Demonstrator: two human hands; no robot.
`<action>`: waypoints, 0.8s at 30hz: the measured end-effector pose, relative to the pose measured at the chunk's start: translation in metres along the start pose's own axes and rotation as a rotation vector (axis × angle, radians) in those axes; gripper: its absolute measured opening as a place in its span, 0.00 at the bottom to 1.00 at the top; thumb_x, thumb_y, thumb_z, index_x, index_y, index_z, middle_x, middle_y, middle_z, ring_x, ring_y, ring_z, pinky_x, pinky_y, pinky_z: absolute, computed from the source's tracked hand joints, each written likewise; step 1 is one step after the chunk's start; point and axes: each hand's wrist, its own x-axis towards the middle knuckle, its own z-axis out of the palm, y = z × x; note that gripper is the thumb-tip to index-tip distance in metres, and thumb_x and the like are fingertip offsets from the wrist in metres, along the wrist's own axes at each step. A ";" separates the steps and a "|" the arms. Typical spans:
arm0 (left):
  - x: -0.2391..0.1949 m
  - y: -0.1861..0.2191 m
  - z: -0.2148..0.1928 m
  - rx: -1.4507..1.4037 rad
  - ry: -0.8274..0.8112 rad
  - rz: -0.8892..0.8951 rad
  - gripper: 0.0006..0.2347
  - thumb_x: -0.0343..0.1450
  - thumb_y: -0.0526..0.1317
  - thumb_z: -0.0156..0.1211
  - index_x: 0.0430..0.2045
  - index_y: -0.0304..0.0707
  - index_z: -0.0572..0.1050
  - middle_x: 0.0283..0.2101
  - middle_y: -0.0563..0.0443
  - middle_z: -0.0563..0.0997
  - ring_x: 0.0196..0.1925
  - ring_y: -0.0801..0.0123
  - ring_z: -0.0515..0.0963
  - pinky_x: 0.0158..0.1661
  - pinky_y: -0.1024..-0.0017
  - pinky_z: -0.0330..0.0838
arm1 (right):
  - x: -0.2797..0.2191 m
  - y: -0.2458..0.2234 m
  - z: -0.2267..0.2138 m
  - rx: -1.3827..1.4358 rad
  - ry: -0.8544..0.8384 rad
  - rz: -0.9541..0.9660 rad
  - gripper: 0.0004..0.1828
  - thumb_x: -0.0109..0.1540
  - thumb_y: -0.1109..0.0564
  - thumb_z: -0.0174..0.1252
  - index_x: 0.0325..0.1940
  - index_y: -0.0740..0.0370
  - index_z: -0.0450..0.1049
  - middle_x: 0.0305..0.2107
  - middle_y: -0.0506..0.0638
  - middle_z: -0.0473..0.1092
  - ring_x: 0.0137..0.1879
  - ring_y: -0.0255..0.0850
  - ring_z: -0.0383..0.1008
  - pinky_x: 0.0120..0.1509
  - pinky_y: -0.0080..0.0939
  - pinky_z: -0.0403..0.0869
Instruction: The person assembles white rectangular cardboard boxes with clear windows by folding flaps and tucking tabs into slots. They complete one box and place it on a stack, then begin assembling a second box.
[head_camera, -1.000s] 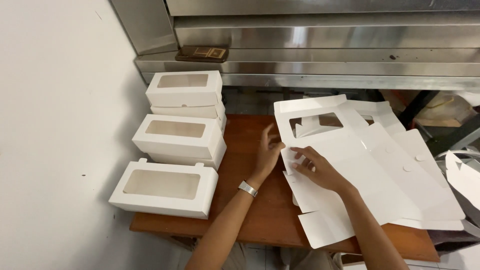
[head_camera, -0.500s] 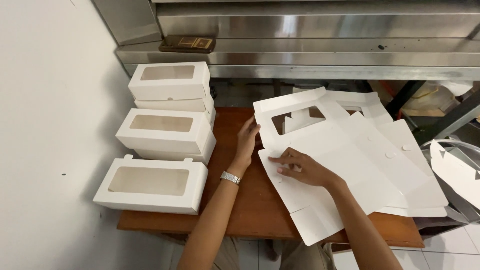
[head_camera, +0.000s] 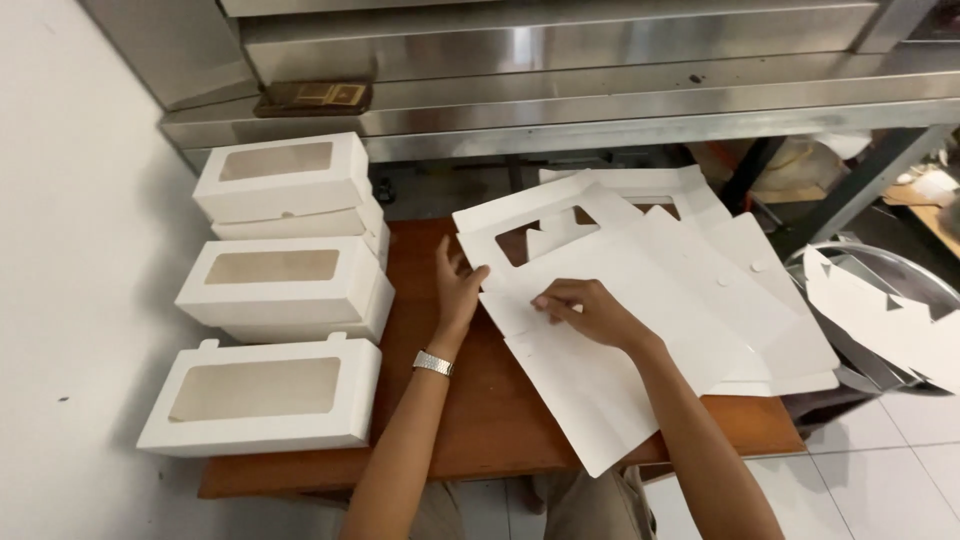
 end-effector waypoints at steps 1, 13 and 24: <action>-0.003 0.006 0.001 -0.001 -0.018 -0.004 0.41 0.67 0.33 0.63 0.75 0.43 0.43 0.70 0.23 0.57 0.70 0.33 0.63 0.63 0.40 0.65 | -0.001 0.007 -0.004 -0.002 0.014 0.012 0.13 0.68 0.54 0.57 0.44 0.63 0.84 0.36 0.56 0.79 0.40 0.48 0.82 0.52 0.46 0.80; -0.019 0.047 -0.002 -1.009 0.016 -0.267 0.37 0.71 0.66 0.44 0.70 0.40 0.59 0.65 0.36 0.69 0.66 0.48 0.70 0.65 0.56 0.62 | -0.027 0.097 -0.074 -0.263 0.790 0.094 0.08 0.71 0.54 0.61 0.46 0.59 0.81 0.38 0.52 0.79 0.41 0.47 0.81 0.49 0.47 0.79; -0.018 0.079 -0.016 -0.966 -0.076 -0.333 0.46 0.63 0.74 0.52 0.68 0.37 0.62 0.67 0.36 0.67 0.68 0.48 0.67 0.67 0.52 0.60 | -0.056 0.152 -0.098 -0.310 0.823 0.661 0.35 0.64 0.39 0.65 0.70 0.60 0.68 0.60 0.65 0.54 0.70 0.67 0.57 0.66 0.61 0.71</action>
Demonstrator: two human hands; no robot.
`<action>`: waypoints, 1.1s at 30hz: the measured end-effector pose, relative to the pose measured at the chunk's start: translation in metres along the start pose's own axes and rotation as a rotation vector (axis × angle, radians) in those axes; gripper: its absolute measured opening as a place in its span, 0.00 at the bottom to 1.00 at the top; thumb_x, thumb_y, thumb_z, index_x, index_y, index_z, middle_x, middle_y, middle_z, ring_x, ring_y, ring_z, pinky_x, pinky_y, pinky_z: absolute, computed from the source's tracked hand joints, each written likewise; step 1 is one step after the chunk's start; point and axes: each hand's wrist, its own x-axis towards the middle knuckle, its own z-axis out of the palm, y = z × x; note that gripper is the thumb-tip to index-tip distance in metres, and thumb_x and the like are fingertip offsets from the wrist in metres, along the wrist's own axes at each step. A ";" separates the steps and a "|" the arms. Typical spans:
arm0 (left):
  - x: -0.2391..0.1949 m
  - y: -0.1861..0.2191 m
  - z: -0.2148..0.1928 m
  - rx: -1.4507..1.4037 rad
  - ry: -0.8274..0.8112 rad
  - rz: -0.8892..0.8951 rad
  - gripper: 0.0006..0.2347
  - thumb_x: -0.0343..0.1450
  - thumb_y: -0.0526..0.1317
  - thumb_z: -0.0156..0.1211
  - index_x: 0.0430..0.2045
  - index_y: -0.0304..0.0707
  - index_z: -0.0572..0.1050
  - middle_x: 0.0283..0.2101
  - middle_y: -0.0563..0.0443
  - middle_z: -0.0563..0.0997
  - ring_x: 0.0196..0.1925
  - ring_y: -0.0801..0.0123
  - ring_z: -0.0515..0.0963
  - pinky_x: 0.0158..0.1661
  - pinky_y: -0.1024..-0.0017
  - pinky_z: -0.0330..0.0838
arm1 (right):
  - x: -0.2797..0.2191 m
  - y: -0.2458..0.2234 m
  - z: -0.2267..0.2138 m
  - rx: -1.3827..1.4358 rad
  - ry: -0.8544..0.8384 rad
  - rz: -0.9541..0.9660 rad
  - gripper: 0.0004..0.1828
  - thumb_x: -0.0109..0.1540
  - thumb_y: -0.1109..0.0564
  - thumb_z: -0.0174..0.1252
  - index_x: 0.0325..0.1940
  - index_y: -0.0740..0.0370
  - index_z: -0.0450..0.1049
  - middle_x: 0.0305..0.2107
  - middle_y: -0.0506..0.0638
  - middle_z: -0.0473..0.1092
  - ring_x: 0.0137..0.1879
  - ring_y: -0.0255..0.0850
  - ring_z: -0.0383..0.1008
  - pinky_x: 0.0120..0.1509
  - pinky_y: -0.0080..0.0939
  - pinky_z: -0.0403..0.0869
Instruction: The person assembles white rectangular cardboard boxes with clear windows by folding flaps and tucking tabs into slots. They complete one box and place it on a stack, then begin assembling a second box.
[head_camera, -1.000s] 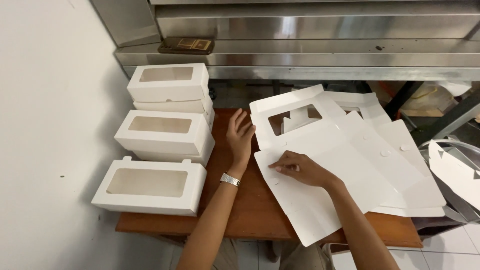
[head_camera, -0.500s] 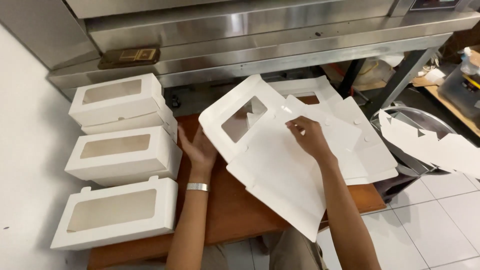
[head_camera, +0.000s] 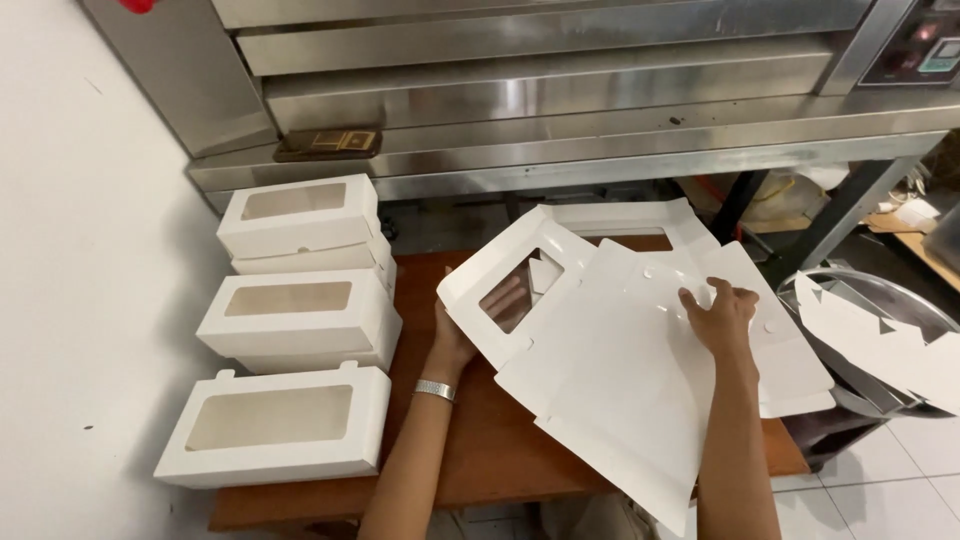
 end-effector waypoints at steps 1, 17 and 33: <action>0.000 0.003 0.000 -0.007 -0.015 0.000 0.45 0.63 0.73 0.52 0.68 0.37 0.62 0.66 0.36 0.68 0.67 0.48 0.67 0.66 0.52 0.61 | -0.008 -0.012 -0.006 0.003 -0.001 -0.009 0.35 0.64 0.39 0.65 0.70 0.60 0.68 0.60 0.65 0.54 0.70 0.67 0.57 0.66 0.61 0.71; 0.012 0.007 -0.011 -0.043 -0.229 -0.170 0.40 0.67 0.70 0.51 0.65 0.36 0.65 0.58 0.36 0.74 0.56 0.48 0.75 0.55 0.54 0.71 | -0.166 -0.031 -0.113 -0.121 -0.209 0.214 0.37 0.64 0.34 0.52 0.71 0.57 0.63 0.59 0.59 0.66 0.67 0.53 0.68 0.72 0.56 0.64; 0.030 -0.019 -0.050 0.069 -0.315 -0.224 0.33 0.70 0.68 0.49 0.49 0.34 0.78 0.41 0.43 0.83 0.39 0.56 0.81 0.43 0.69 0.73 | -0.203 0.026 -0.132 0.423 0.081 -0.041 0.46 0.53 0.72 0.63 0.77 0.62 0.61 0.55 0.62 0.67 0.63 0.45 0.64 0.72 0.41 0.61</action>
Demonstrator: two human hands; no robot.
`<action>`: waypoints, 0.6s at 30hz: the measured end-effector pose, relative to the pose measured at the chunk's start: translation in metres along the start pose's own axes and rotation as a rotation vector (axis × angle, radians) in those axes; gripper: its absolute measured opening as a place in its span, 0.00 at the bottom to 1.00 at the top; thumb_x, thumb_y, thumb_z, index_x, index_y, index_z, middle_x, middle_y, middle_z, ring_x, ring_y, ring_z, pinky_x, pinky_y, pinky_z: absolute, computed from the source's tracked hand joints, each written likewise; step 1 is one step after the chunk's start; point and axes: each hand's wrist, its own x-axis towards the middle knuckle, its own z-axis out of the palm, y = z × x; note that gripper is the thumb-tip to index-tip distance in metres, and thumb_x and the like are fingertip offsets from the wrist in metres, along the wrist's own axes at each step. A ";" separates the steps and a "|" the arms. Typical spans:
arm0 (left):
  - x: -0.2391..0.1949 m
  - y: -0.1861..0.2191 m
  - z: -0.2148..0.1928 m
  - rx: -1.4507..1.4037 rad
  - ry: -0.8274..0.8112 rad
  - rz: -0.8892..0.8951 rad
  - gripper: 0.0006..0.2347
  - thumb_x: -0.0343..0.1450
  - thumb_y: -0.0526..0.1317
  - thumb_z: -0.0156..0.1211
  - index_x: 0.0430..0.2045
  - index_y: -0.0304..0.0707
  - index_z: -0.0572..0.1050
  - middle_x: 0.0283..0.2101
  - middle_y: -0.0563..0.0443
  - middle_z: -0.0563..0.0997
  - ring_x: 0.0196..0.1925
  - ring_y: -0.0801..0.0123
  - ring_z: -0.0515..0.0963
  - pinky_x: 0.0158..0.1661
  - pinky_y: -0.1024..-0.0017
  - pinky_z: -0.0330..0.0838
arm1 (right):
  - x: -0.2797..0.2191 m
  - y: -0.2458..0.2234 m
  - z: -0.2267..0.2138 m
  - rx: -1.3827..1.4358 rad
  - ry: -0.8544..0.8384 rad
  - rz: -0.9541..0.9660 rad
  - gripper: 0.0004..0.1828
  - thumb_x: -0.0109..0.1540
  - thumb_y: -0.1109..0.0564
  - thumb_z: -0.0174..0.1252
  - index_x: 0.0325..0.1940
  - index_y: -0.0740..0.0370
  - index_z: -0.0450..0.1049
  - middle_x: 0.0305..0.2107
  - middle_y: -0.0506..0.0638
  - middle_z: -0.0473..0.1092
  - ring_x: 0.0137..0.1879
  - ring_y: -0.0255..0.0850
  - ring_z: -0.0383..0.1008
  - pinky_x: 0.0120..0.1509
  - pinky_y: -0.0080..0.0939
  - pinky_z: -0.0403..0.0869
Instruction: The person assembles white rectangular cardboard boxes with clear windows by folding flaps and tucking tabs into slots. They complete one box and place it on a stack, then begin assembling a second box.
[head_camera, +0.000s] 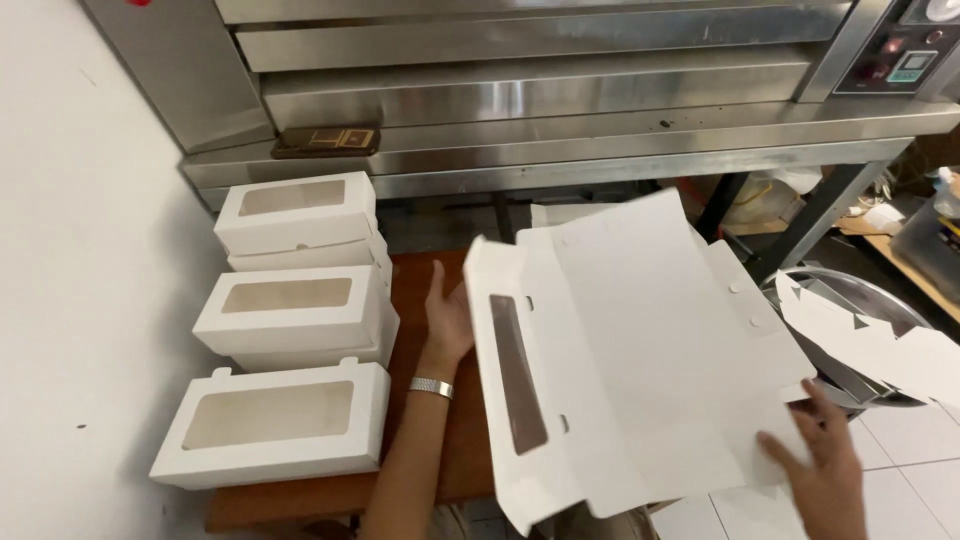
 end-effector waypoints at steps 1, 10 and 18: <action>0.000 0.001 0.001 0.000 0.002 0.005 0.33 0.70 0.68 0.49 0.49 0.34 0.78 0.41 0.43 0.83 0.39 0.56 0.81 0.43 0.69 0.73 | 0.007 -0.037 0.004 0.002 -0.004 -0.002 0.46 0.53 0.72 0.63 0.77 0.62 0.61 0.55 0.62 0.67 0.63 0.45 0.64 0.72 0.41 0.61; -0.020 0.003 0.041 0.497 0.030 -0.089 0.28 0.73 0.59 0.44 0.57 0.36 0.73 0.54 0.44 0.79 0.54 0.57 0.77 0.55 0.65 0.67 | 0.165 -0.035 0.079 0.184 0.017 0.168 0.27 0.57 0.52 0.71 0.60 0.54 0.75 0.34 0.52 0.74 0.36 0.41 0.74 0.43 0.41 0.73; 0.050 0.003 -0.080 0.953 0.416 0.159 0.21 0.71 0.54 0.59 0.51 0.38 0.74 0.52 0.38 0.72 0.58 0.49 0.69 0.56 0.52 0.67 | 0.244 0.016 0.172 0.096 -0.194 0.082 0.40 0.70 0.25 0.55 0.63 0.65 0.73 0.56 0.63 0.72 0.68 0.56 0.67 0.73 0.58 0.65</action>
